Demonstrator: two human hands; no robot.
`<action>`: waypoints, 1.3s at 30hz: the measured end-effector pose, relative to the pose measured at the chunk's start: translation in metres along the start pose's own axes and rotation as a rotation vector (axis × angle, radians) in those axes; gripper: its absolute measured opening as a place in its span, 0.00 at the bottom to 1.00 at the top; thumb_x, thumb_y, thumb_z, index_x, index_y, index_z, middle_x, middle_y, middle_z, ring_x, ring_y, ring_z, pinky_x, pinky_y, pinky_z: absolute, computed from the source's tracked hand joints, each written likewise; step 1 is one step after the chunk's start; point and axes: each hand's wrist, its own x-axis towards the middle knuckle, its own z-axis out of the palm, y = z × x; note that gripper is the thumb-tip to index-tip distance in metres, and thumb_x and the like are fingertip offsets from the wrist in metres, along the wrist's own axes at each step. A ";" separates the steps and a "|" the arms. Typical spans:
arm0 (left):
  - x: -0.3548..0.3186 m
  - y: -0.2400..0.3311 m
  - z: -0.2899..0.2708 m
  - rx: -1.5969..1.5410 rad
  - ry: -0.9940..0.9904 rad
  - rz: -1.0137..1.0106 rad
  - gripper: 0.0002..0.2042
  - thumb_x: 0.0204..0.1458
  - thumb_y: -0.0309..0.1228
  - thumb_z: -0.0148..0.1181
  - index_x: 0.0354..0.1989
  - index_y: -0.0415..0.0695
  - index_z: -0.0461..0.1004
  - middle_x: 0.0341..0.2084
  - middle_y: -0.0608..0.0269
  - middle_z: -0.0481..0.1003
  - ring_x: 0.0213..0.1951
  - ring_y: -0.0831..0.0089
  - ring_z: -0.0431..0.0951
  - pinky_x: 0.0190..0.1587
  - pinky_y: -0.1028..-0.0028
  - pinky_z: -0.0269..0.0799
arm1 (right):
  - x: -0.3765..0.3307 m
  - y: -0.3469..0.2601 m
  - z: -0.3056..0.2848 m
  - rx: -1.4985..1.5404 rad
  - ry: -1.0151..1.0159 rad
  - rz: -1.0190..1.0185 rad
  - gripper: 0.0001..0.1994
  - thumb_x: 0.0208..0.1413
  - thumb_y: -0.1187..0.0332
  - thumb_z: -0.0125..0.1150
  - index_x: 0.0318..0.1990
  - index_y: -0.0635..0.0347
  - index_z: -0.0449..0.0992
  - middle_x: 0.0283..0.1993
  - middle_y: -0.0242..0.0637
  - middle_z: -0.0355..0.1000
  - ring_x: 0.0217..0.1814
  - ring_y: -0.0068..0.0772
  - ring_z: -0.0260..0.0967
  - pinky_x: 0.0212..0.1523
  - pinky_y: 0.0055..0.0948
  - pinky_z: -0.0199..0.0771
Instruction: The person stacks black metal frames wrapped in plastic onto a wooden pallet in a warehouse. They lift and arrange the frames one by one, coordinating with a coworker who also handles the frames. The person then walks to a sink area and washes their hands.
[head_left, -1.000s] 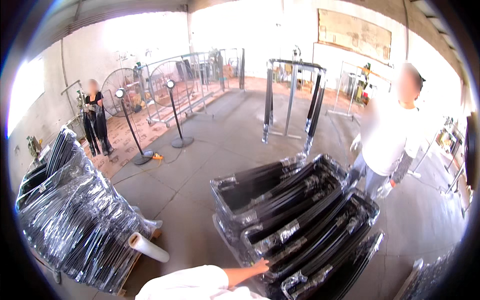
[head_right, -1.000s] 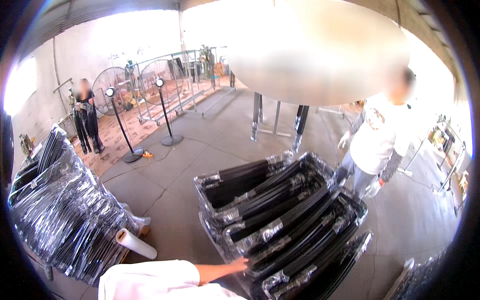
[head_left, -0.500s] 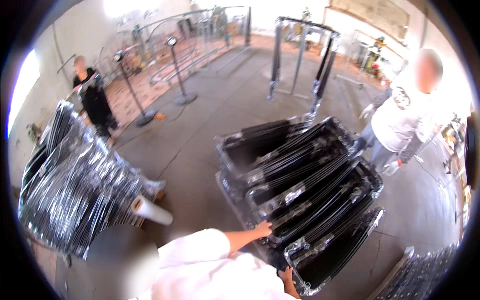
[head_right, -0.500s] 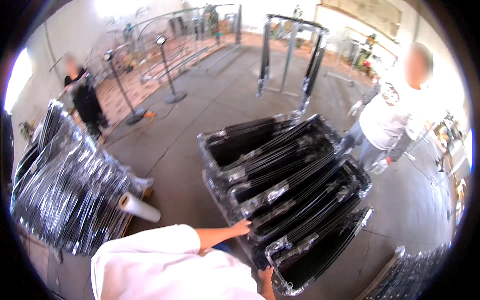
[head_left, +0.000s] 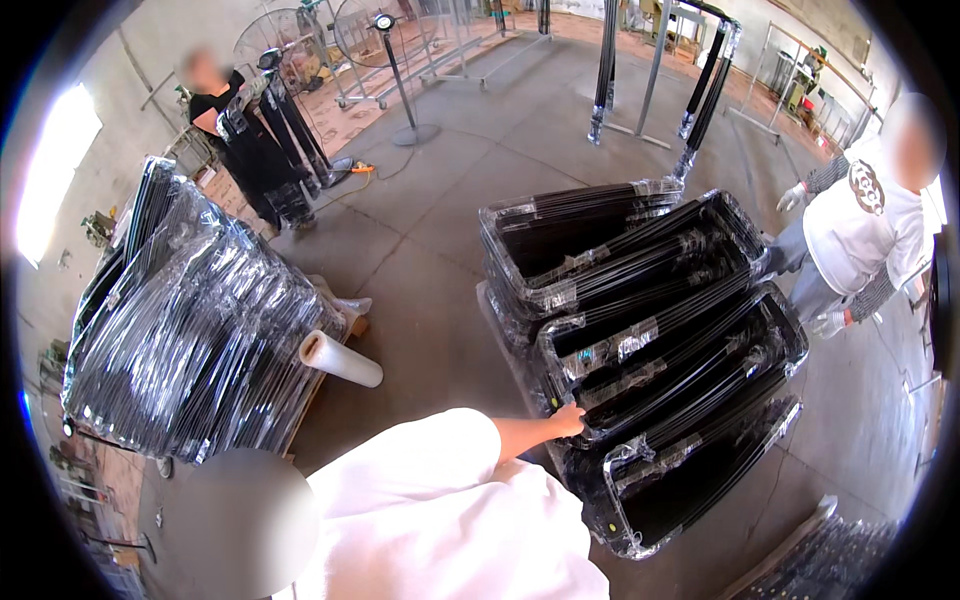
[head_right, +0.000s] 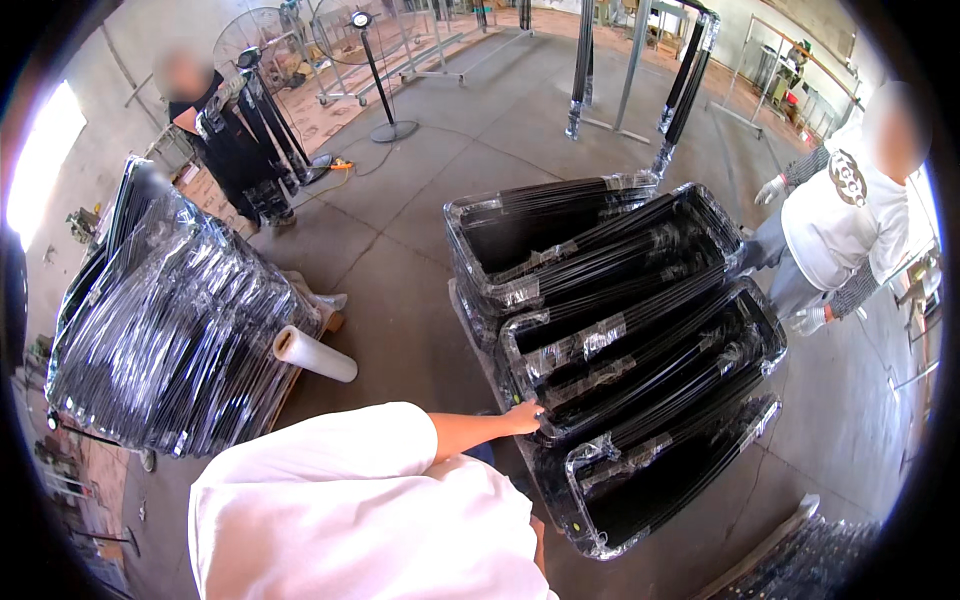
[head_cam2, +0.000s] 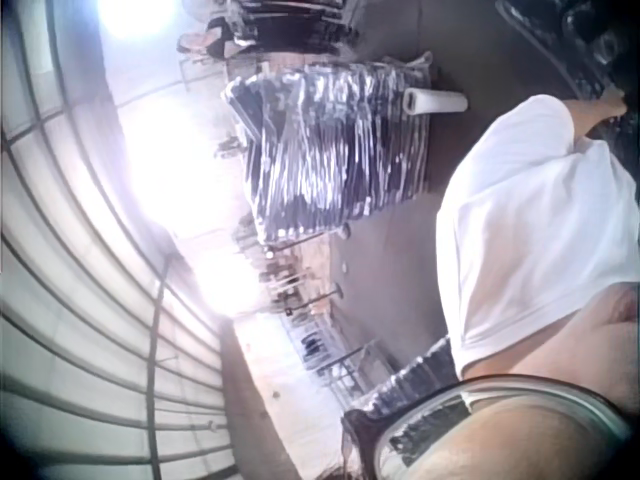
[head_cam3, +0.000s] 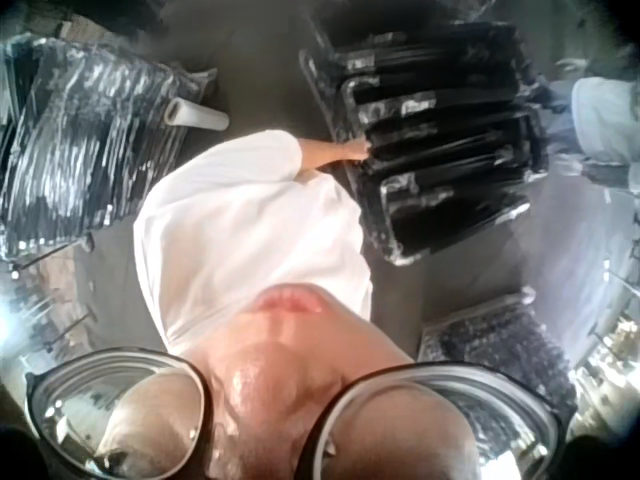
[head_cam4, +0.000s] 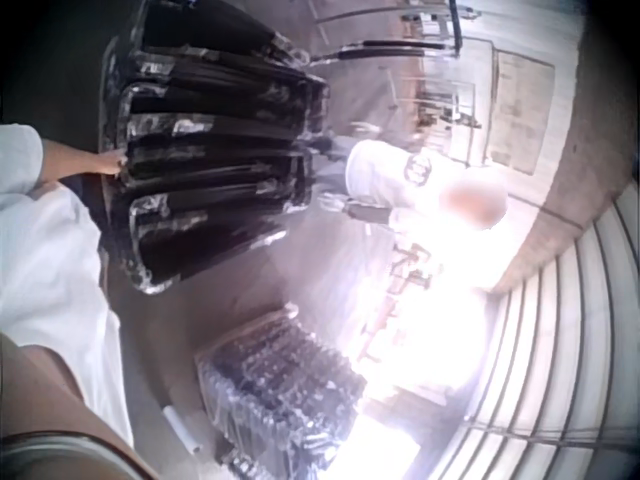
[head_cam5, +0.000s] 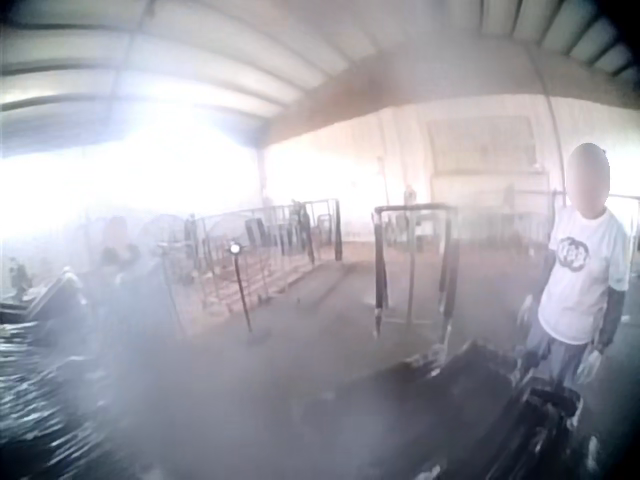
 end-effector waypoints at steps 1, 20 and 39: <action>0.000 0.001 -0.001 -0.007 0.010 -0.007 0.22 0.34 0.27 0.47 0.44 0.41 0.66 0.47 0.35 0.57 0.45 0.49 0.64 0.46 0.63 0.62 | 0.002 0.004 0.003 0.002 0.006 -0.008 0.17 0.37 0.64 0.47 0.32 0.70 0.60 0.31 0.57 0.62 0.36 0.53 0.61 0.38 0.37 0.59; -0.001 0.017 0.004 -0.017 -0.026 0.114 0.21 0.36 0.32 0.49 0.43 0.41 0.67 0.47 0.40 0.58 0.50 0.51 0.58 0.52 0.67 0.55 | 0.001 -0.012 0.004 0.382 0.099 0.065 0.14 0.45 0.67 0.50 0.37 0.65 0.72 0.27 0.37 0.72 0.28 0.27 0.67 0.31 0.24 0.66; 0.001 0.010 0.018 -0.030 -0.168 0.068 0.24 0.37 0.31 0.48 0.47 0.39 0.63 0.53 0.37 0.50 0.56 0.51 0.51 0.56 0.69 0.48 | -0.023 -0.041 -0.005 0.178 0.135 0.030 0.15 0.45 0.63 0.46 0.38 0.60 0.71 0.38 0.48 0.69 0.43 0.44 0.66 0.44 0.31 0.63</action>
